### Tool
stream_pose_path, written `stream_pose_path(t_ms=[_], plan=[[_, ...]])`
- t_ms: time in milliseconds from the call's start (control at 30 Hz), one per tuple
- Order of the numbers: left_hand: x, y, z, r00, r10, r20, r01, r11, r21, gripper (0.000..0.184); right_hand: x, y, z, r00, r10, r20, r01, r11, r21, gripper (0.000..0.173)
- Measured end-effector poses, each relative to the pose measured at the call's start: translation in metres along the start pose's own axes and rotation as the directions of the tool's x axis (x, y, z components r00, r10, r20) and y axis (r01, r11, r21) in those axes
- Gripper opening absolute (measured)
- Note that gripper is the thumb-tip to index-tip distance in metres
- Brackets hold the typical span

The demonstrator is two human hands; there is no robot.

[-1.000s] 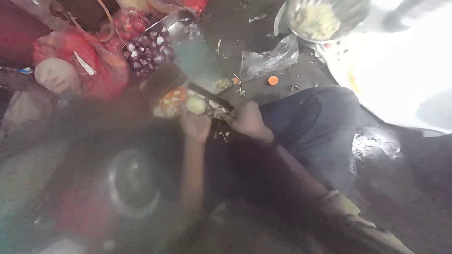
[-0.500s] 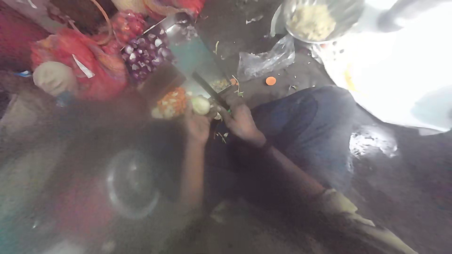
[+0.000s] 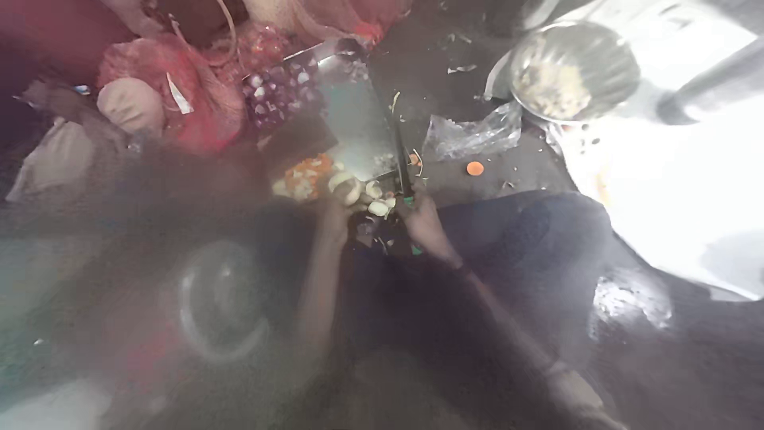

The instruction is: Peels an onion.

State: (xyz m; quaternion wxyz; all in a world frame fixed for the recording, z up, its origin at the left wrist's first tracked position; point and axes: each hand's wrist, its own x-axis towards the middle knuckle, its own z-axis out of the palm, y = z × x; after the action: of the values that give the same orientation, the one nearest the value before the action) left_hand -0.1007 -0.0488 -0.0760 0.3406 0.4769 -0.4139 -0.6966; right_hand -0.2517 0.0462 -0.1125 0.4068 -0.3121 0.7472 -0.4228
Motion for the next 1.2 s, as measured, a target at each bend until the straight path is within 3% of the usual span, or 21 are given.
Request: stream_pose_path(t_ms=[167,300,467,533,700,833,1000,1100,1200], plan=[[0.012,0.038,-0.036,0.992,0.041,0.121,-0.084,0.922,0.378,0.043,0.007,0.009,0.004,0.992,0.061,0.109,-0.076,0.988,0.138,0.045],[0.09,0.069,-0.065,0.986,0.033,0.164,-0.125,0.796,0.592,0.035,0.006,0.008,0.01,0.991,0.069,0.111,-0.076,0.995,0.065,0.039],[0.199,0.09,-0.095,0.997,-0.042,0.062,-0.018,0.665,0.746,0.047,0.008,0.006,0.015,0.994,0.087,0.073,-0.09,0.995,0.039,0.048],[0.21,0.094,-0.098,0.998,-0.057,0.007,0.033,0.662,0.749,0.048,0.009,0.008,0.015,0.995,0.07,0.076,-0.074,0.996,0.041,0.048],[0.213,0.081,-0.114,1.0,-0.015,0.012,0.002,0.71,0.704,0.052,0.012,0.011,0.017,0.997,0.037,0.061,-0.042,0.996,0.076,0.047],[0.226,0.076,-0.134,0.996,0.085,0.033,-0.074,0.539,0.839,0.05,0.016,0.014,0.026,0.991,0.099,0.094,-0.108,0.989,0.1,0.046],[0.24,0.07,-0.146,0.991,0.11,-0.08,-0.002,0.599,0.801,0.043,0.014,-0.005,0.038,0.972,0.169,0.163,-0.173,0.985,0.012,0.037],[0.22,0.084,-0.143,0.975,0.186,-0.122,-0.018,0.611,0.791,0.046,0.015,-0.016,0.044,0.966,0.138,0.219,-0.132,0.99,-0.038,0.046],[0.22,0.087,-0.15,0.968,0.215,-0.13,-0.034,0.625,0.78,0.042,0.024,-0.05,0.048,0.965,0.011,0.262,0.02,0.993,-0.115,0.06]])
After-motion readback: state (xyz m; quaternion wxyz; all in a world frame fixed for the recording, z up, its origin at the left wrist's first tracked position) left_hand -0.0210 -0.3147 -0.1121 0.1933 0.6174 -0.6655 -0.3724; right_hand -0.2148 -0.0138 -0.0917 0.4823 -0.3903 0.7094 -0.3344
